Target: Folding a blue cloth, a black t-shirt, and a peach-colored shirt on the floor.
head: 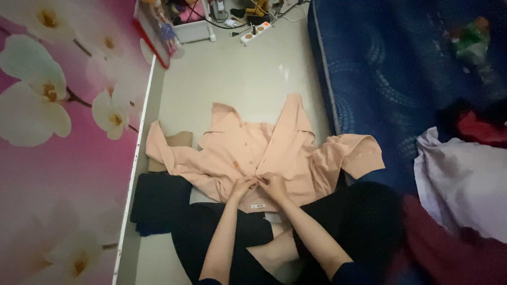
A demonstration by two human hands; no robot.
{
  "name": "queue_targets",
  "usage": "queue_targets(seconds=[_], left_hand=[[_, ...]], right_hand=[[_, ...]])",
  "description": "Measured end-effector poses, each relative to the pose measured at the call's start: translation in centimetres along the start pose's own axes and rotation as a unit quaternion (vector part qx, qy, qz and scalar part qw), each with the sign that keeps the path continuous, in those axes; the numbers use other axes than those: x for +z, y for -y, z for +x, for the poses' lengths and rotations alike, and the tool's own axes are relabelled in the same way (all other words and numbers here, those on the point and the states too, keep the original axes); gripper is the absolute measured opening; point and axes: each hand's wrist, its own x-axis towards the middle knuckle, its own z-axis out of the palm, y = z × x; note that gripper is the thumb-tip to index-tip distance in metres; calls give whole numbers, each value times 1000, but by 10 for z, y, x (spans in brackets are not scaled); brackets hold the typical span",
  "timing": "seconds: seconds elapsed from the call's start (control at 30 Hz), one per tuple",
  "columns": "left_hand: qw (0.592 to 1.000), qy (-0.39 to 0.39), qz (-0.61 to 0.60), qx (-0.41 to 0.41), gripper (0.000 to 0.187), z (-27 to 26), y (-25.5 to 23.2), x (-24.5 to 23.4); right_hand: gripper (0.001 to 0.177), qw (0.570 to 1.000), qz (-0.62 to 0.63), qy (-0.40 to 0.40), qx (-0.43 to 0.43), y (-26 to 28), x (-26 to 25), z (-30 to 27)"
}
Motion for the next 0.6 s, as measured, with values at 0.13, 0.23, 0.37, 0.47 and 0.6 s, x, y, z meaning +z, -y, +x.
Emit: queue_targets(seconds=[0.13,0.23,0.37,0.47,0.6], left_hand=[[997,4,62,53,23,-3,-3,-1],[997,4,43,64,22,-10,-14,3],[997,-11,6,78,18,-22,-30,11],[991,-27,43,120,19,-26,-36,16],[973,-66,132,179,21,-22,-36,18]], right_hand=[[25,999,27,-33,-14,-7,3,0],[20,998,-27,-18,-48,4,-5,0],[21,985,-49,-53,-156,18,-17,-1],[21,982,-48,-48,-174,24,-21,-2],[19,984,-37,-73,-157,11,-10,1]])
